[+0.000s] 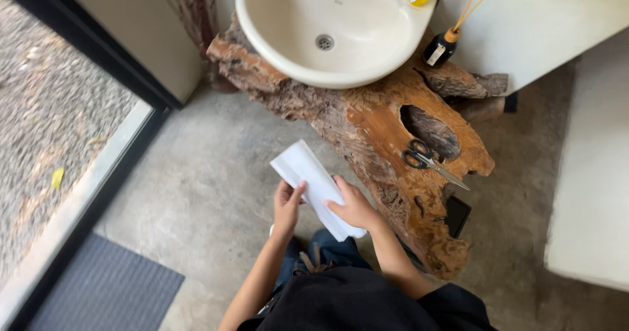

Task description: The person cleans a bathroom sink using a white cloth and liquid soap. They wipe the sink basin, faucet, and surrounding countertop, then rinse the cloth under running water. Finally, they wipe a black trash bin and walk toward a kitchen area.

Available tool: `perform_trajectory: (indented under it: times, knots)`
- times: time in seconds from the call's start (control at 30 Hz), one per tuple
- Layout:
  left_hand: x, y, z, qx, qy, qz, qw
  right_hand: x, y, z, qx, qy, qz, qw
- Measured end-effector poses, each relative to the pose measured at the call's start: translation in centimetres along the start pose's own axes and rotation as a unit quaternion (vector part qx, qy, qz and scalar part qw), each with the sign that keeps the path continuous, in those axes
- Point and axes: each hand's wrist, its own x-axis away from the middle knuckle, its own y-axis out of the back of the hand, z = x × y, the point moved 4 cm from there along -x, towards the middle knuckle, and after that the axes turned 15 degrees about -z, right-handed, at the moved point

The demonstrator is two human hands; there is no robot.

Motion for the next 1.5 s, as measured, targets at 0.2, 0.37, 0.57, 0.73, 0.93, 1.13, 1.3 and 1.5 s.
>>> perform_trajectory:
  times: [0.2, 0.37, 0.57, 0.73, 0.93, 1.13, 1.3, 1.5]
  knots:
    - [-8.6, -4.4, -14.0, -0.089, -0.133, -0.061, 0.985, -6.9, 2.4, 1.1, -0.034, -0.074, -0.167, 0.983]
    - [-9.9, -13.5, -24.0, -0.272, -0.494, 0.024, 0.826, -13.4, 4.7, -1.9, -0.155, -0.187, -0.173, 0.955]
    - [-17.3, -25.5, -22.1, -0.095, -0.170, 0.374, 0.907, -21.6, 11.3, -1.9, -0.236, 0.007, -0.259, 0.937]
    - [-23.0, -33.0, -16.7, -0.080, -0.030, 0.368, 0.926, -26.9, 16.8, -3.1, -0.145, 0.018, -0.317, 0.937]
    - [-31.5, -44.0, -16.8, -0.173, -0.287, 0.345, 0.877, -27.2, 19.6, -6.7, -0.266, -0.232, -0.427, 0.833]
    - [-39.2, -57.2, -21.5, -0.226, -0.527, 0.217, 0.790, -25.4, 22.7, -10.1, -0.277, -0.335, -0.573, 0.694]
    - [-41.6, -60.4, -20.8, -0.277, -0.389, 0.293, 0.828, -27.9, 24.3, -13.2, -0.192, -0.266, -0.577, 0.748]
    - [-39.9, -51.6, -23.2, -0.100, -0.322, 0.322, 0.885, -36.6, 27.4, -15.1, 0.005, -0.249, -0.525, 0.814]
